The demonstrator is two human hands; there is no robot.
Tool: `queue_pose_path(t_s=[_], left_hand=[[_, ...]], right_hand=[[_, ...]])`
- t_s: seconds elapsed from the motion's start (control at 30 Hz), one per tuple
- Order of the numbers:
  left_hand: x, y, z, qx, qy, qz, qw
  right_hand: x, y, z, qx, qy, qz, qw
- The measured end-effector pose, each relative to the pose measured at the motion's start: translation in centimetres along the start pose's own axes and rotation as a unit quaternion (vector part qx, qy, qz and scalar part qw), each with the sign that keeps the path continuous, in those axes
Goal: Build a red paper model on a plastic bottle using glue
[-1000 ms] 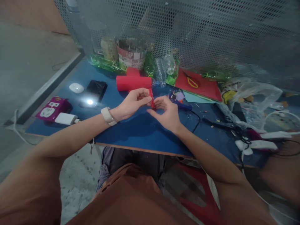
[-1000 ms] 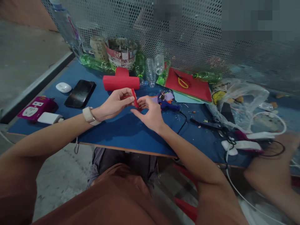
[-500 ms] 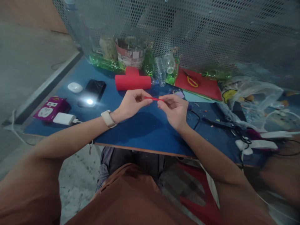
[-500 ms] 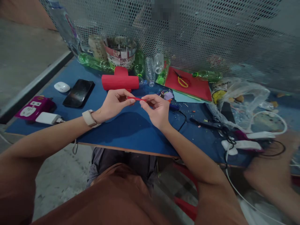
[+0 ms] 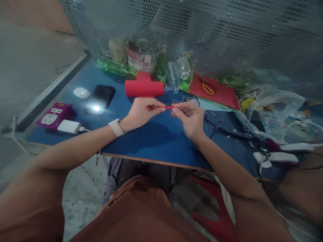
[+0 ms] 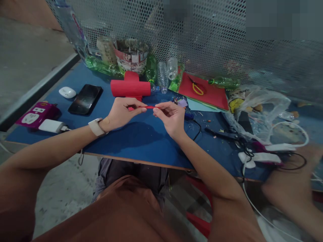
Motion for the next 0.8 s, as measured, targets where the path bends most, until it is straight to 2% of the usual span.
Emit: queue_pose_path(t_s=[0.13,0.37,0.63,0.8], left_hand=[[-0.4,-0.4,0.1,-0.021,0.003,0.003,1.000],[-0.9,-0.7,-0.2,-0.043,0.023,0.055,0.997],[-1.4,-0.5,-0.2,0.013,0.029,0.101,0.994],[-1.1,-0.3,0.0,0.060,0.028,0.110,0.992]], right_hand=[[0.1,0.1,-0.2,-0.011,-0.001,0.000,1.000],[0.4,0.4,-0.3,-0.012,0.023,-0.005,1.000],[0.2,0.5,-0.5,0.004,0.024,-0.002,1.000],[0.0,0.5,-0.7,0.017,0.012,0.001,1.000]])
Point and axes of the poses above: each hand's wrist, its own y-axis towards the middle knuckle, its own z-axis out of the palm, x = y × z, the point moved 4 cm from there along y, towards the middle knuckle, and after that the axes turned 10 degrees about -z, right-handed, at the moved point
